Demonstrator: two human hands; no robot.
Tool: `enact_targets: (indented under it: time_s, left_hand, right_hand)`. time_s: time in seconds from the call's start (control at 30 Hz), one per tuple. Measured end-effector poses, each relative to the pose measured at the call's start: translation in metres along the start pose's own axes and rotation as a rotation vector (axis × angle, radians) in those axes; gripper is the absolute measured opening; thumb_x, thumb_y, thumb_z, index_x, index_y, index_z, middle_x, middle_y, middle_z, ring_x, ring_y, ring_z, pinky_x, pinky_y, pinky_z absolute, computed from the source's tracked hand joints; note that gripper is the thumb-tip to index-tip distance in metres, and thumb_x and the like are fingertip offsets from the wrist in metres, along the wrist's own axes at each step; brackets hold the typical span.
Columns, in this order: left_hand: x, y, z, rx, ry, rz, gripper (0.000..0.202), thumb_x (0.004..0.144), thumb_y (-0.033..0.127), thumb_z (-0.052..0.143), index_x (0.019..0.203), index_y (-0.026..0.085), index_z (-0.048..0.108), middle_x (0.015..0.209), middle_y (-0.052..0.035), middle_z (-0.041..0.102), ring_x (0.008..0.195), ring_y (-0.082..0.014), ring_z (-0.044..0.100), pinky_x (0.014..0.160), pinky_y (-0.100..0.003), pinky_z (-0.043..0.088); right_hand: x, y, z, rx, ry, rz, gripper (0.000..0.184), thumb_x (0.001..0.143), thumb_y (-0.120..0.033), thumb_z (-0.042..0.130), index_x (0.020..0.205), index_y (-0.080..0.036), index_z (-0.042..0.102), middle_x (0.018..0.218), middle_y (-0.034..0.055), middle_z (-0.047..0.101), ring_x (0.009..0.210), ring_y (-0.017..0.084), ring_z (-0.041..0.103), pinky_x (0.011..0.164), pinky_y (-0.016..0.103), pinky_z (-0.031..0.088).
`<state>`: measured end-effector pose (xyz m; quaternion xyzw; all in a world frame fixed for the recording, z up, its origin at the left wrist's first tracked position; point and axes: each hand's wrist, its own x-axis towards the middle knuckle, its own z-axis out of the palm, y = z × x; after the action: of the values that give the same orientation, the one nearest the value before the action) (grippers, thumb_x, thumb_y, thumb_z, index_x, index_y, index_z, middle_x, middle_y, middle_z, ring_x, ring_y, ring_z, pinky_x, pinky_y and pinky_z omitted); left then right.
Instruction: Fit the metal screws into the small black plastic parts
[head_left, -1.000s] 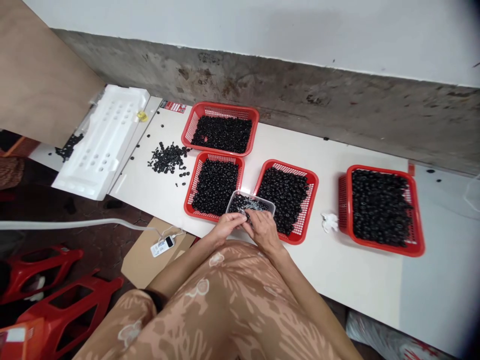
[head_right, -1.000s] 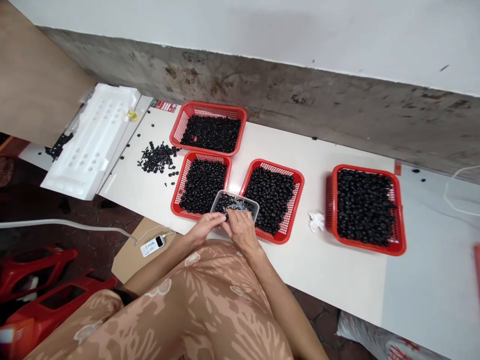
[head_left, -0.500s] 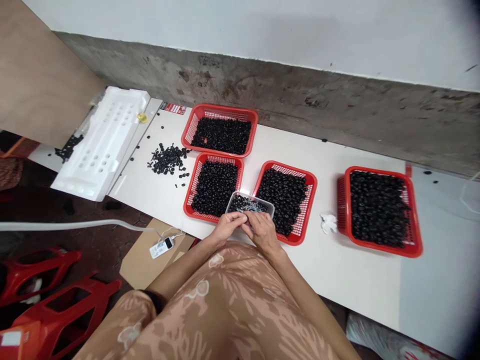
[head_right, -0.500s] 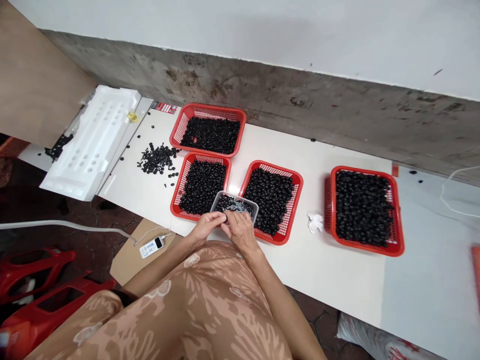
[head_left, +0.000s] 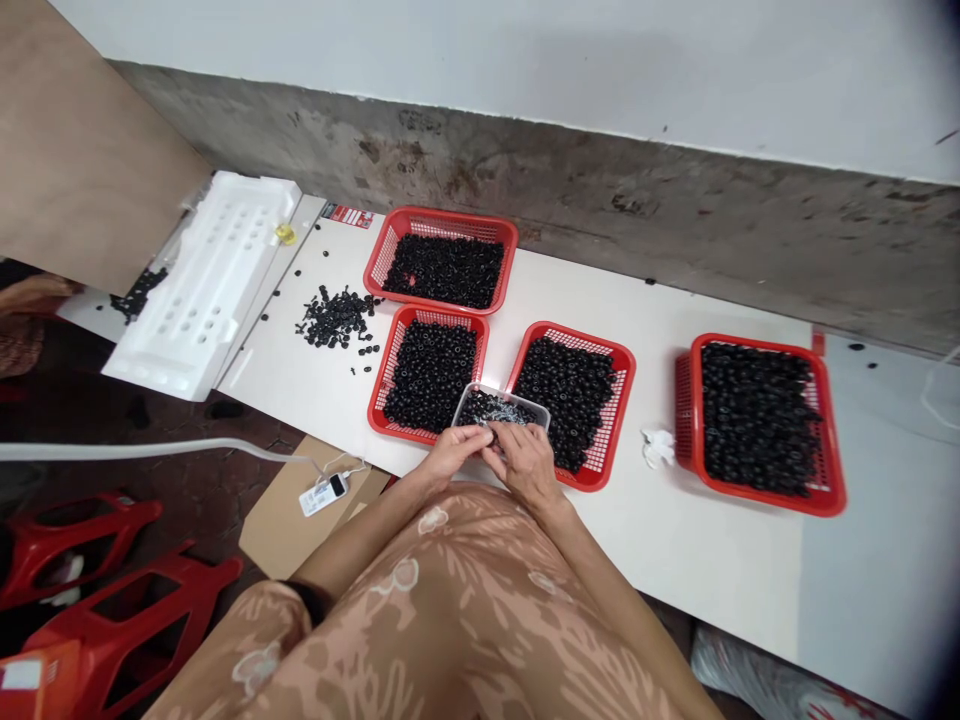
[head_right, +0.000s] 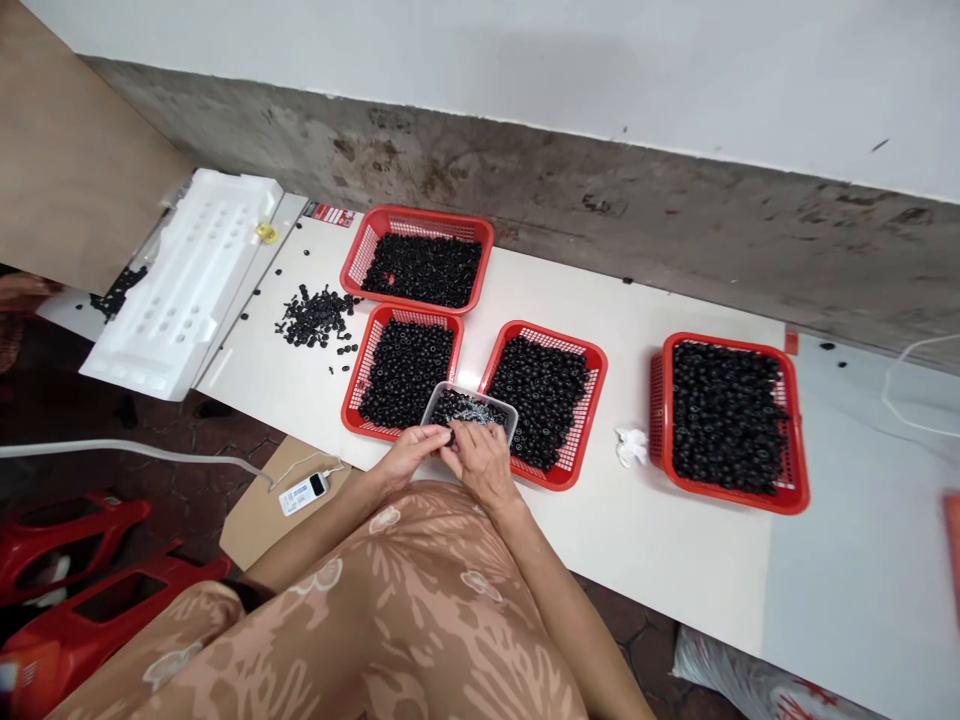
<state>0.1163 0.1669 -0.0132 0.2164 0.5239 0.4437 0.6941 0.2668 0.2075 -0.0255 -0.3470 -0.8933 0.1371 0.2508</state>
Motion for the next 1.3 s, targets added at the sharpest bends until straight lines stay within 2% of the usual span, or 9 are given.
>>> enact_targets:
  time_s: [0.2, 0.4, 0.57, 0.7, 0.9, 1.03, 1.13, 1.3]
  left_hand:
    - [0.0, -0.004, -0.005, 0.0, -0.017, -0.029, 0.035, 0.067, 0.045, 0.074, 0.077, 0.011, 0.071, 0.07, -0.0042, 0.064, 0.064, -0.0122, 0.05, 0.066, -0.024, 0.035]
    - [-0.001, -0.005, -0.007, 0.064, -0.022, 0.016, 0.033, 0.069, 0.042, 0.073, 0.08, 0.011, 0.072, 0.078, -0.0051, 0.067, 0.072, -0.0142, 0.053, 0.076, -0.025, 0.037]
    - [-0.002, -0.008, -0.01, 0.084, -0.078, 0.026, 0.034, 0.073, 0.043, 0.07, 0.084, 0.011, 0.072, 0.08, -0.0064, 0.068, 0.076, -0.0165, 0.055, 0.08, -0.028, 0.038]
    - [-0.002, -0.008, -0.009, 0.085, -0.07, 0.002, 0.036, 0.071, 0.046, 0.07, 0.079, 0.011, 0.071, 0.077, -0.0066, 0.067, 0.074, -0.0169, 0.056, 0.079, -0.027, 0.038]
    - [-0.002, -0.01, -0.007, 0.126, -0.08, 0.002, 0.037, 0.071, 0.048, 0.07, 0.079, 0.011, 0.071, 0.077, -0.0056, 0.068, 0.073, -0.0157, 0.055, 0.075, -0.027, 0.038]
    - [-0.002, -0.012, -0.009, 0.001, -0.042, -0.127, 0.042, 0.07, 0.053, 0.07, 0.075, 0.011, 0.071, 0.076, -0.0083, 0.068, 0.072, -0.0165, 0.057, 0.07, -0.027, 0.04]
    - [-0.002, -0.013, -0.01, -0.199, -0.068, -0.244, 0.037, 0.067, 0.046, 0.075, 0.078, 0.011, 0.072, 0.082, -0.0104, 0.069, 0.077, -0.0179, 0.06, 0.074, -0.028, 0.043]
    - [-0.003, -0.013, -0.012, -0.417, -0.172, -0.374, 0.027, 0.065, 0.03, 0.079, 0.083, 0.011, 0.072, 0.082, -0.0091, 0.069, 0.075, -0.0157, 0.06, 0.081, -0.03, 0.045]
  right_hand:
    - [-0.002, 0.003, 0.003, -0.012, -0.015, -0.017, 0.031, 0.095, -0.035, 0.047, 0.112, -0.012, 0.058, 0.094, 0.0116, 0.066, 0.086, 0.02, 0.059, 0.088, 0.038, 0.036]
    - [-0.008, 0.004, 0.01, -0.047, 0.001, -0.088, 0.033, 0.096, -0.032, 0.043, 0.117, -0.009, 0.055, 0.092, 0.0131, 0.064, 0.084, 0.022, 0.058, 0.087, 0.038, 0.042]
    - [-0.011, 0.004, 0.009, 0.043, -0.028, -0.089, 0.038, 0.097, -0.033, 0.041, 0.125, -0.009, 0.05, 0.089, 0.0125, 0.062, 0.084, 0.023, 0.057, 0.081, 0.038, 0.046]
    - [-0.009, 0.005, 0.008, 0.072, -0.024, -0.116, 0.038, 0.095, -0.035, 0.045, 0.119, -0.006, 0.054, 0.082, 0.012, 0.059, 0.08, 0.023, 0.056, 0.077, 0.037, 0.047]
    - [-0.011, 0.006, 0.008, 0.072, -0.031, -0.125, 0.026, 0.095, -0.03, 0.047, 0.102, -0.009, 0.06, 0.074, 0.0089, 0.057, 0.072, 0.02, 0.054, 0.075, 0.034, 0.046]
    - [-0.012, 0.003, 0.007, 0.158, 0.002, -0.031, 0.021, 0.095, -0.029, 0.047, 0.098, -0.014, 0.061, 0.066, 0.0022, 0.057, 0.064, 0.015, 0.055, 0.079, 0.034, 0.045]
    - [-0.012, 0.002, 0.006, 0.243, 0.048, 0.016, 0.017, 0.093, -0.027, 0.052, 0.1, -0.015, 0.061, 0.063, -0.0008, 0.059, 0.063, 0.013, 0.057, 0.081, 0.034, 0.042]
    - [-0.014, 0.004, 0.002, 0.287, 0.054, -0.018, 0.018, 0.091, -0.027, 0.056, 0.104, -0.015, 0.061, 0.087, 0.0052, 0.069, 0.079, 0.015, 0.063, 0.087, 0.035, 0.038]
